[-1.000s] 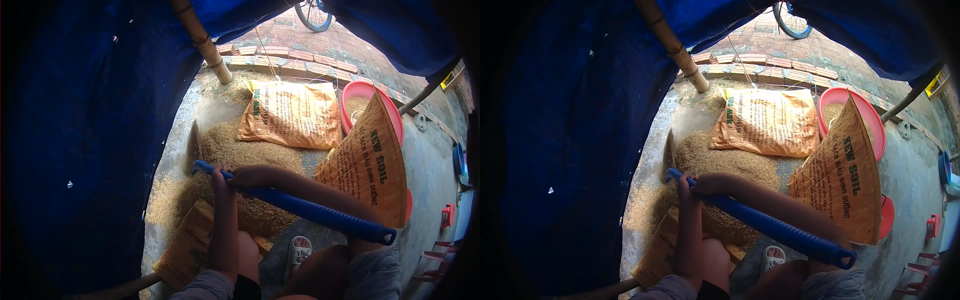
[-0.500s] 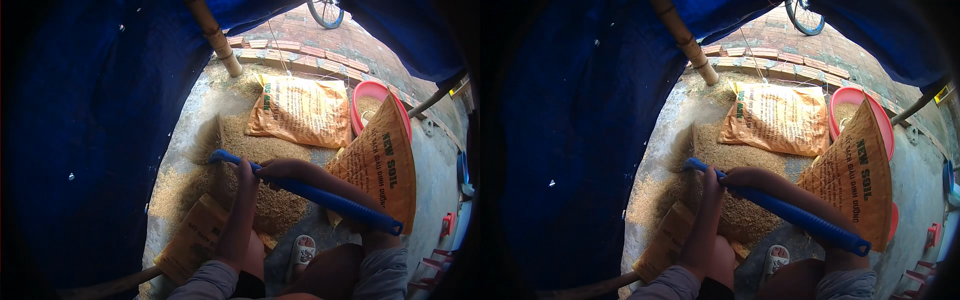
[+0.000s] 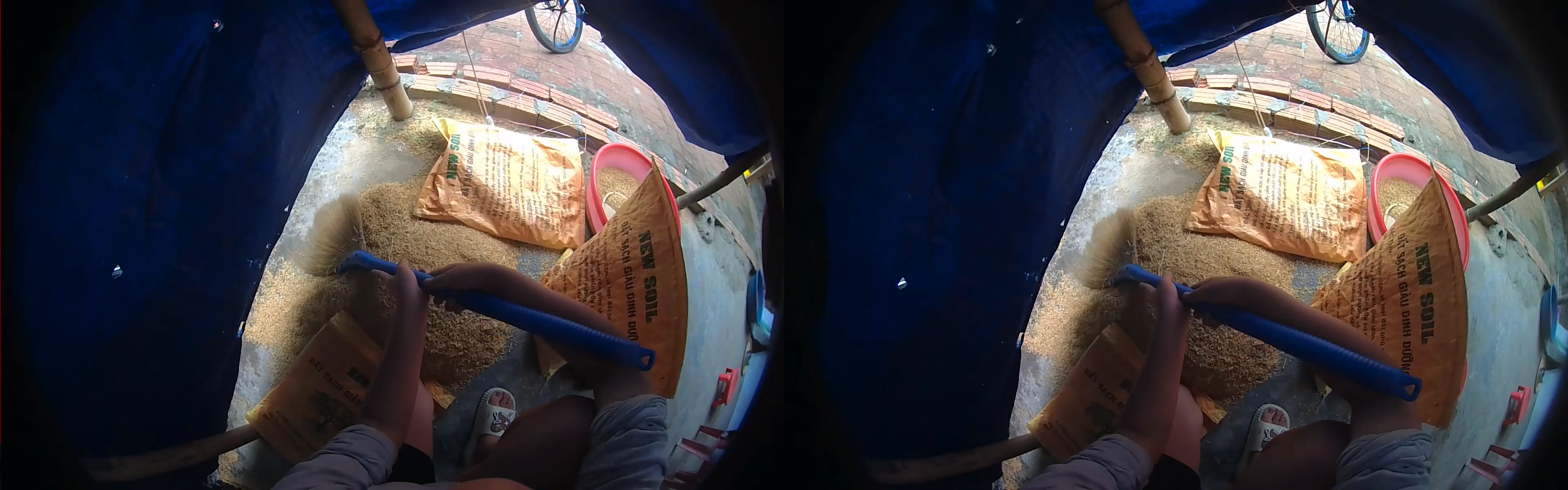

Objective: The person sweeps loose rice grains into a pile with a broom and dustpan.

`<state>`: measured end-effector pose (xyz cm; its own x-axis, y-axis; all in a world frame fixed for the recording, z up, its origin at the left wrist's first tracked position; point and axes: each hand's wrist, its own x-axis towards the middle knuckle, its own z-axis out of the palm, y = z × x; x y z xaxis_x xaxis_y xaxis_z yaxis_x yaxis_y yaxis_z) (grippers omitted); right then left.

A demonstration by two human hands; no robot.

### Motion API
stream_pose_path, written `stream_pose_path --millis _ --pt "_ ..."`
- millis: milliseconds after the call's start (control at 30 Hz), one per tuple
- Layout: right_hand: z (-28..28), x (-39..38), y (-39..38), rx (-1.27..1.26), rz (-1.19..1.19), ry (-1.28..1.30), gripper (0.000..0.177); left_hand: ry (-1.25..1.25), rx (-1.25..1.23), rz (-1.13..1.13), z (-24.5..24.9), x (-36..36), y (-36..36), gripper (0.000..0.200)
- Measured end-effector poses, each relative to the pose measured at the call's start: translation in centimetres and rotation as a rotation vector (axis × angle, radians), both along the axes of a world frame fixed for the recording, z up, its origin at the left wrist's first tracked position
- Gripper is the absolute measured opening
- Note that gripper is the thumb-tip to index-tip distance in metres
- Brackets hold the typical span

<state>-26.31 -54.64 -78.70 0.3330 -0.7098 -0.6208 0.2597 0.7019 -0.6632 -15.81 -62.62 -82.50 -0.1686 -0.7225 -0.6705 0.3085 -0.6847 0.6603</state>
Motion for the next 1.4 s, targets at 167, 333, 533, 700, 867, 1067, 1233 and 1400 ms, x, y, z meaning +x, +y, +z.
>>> stream_pose_path --millis 167,333,533,700,867,1067,1233,1400 --pt "3.8 -1.6 3.1 0.005 -0.092 0.009 0.033 -0.027 -0.041 -0.063 -0.3 -2.4 1.6 0.082" --pt "6.3 1.6 2.5 -0.020 0.023 0.137 0.040 0.013 -0.080 -0.048 1.7 2.0 1.9 0.081" --pt "4.5 2.5 -0.5 -0.046 -0.021 0.001 0.029 -0.019 -0.215 0.070 2.5 3.4 -0.6 0.081" --pt "2.7 -1.2 2.0 -0.008 -0.099 0.000 0.029 -0.112 -0.048 -0.003 -1.0 -2.5 0.6 0.081" --pt "3.2 -2.6 4.1 0.011 -0.194 -0.089 0.035 -0.014 -0.087 -0.051 -0.1 -3.6 2.1 0.082" --pt "6.7 1.0 2.0 -0.044 -0.062 0.064 0.041 0.015 -0.152 -0.019 2.5 0.8 0.7 0.081" --pt "4.2 1.6 -0.1 -0.034 -0.011 -0.056 0.043 0.036 -0.168 0.086 2.3 1.9 -0.1 0.080" --pt "3.7 -0.7 3.2 0.051 -0.177 -0.071 0.021 -0.049 -0.080 0.012 1.0 -2.4 2.3 0.082"
